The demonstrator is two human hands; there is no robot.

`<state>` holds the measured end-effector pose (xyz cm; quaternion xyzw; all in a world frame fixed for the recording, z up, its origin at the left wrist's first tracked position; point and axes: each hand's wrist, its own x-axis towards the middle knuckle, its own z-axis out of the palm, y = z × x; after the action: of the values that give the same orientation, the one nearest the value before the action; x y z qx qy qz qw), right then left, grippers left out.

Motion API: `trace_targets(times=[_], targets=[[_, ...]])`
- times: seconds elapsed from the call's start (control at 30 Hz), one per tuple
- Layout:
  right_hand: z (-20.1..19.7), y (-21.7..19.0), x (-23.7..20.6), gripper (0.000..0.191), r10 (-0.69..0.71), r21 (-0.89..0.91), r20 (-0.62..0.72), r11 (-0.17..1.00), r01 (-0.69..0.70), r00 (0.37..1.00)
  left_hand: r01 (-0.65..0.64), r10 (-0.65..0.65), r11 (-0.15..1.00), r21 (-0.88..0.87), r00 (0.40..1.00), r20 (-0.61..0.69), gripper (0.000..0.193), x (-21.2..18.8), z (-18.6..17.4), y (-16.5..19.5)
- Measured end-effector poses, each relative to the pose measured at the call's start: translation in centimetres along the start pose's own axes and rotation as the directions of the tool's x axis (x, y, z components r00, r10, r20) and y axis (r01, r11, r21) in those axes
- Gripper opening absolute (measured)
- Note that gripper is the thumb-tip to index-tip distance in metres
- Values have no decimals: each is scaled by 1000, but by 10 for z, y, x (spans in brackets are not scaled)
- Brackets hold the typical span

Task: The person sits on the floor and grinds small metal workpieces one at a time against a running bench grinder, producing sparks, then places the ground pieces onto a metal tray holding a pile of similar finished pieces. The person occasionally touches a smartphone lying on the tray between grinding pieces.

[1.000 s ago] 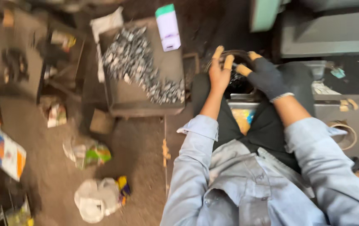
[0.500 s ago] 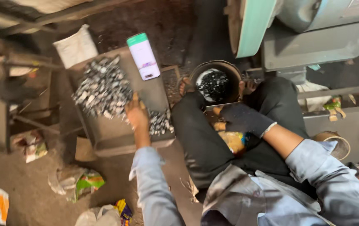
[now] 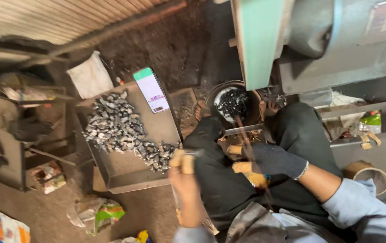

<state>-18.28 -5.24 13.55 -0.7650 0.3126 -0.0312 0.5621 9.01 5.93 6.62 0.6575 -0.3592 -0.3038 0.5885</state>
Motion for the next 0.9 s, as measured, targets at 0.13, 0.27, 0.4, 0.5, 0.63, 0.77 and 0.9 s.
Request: trace_targets(times=[0.13, 0.27, 0.4, 0.5, 0.63, 0.77, 0.9], targets=[[25, 16, -12, 54, 186, 782, -290, 611, 120, 939, 580, -495, 417, -700, 791, 361, 28, -66, 125, -13], [32, 49, -40, 38, 336, 825, -387, 541, 160, 858, 831, -607, 206, -517, 523, 598, 28, -89, 167, -22], [20, 68, -64, 36, 118, 982, -39, 188, 16, 992, 892, -319, 401, -209, 350, 881, 29, -82, 150, -3], [-2, 63, -45, 33, 197, 925, -240, 344, 162, 951, 883, -301, 454, -117, 276, 913, 23, -36, 167, 11], [-44, 62, 9, 37, 66, 752, -525, 503, 426, 849, 843, -242, 426, -329, 456, 856, 28, 34, 221, 8], [-59, 81, 47, 24, 334, 743, -515, 634, 216, 790, 894, -411, 76, -441, 431, 803, 19, 50, 246, -7], [-55, 91, 69, 30, 627, 844, -360, 534, -45, 691, 864, -473, 7, -503, 446, 760, 14, 49, 259, -28]])
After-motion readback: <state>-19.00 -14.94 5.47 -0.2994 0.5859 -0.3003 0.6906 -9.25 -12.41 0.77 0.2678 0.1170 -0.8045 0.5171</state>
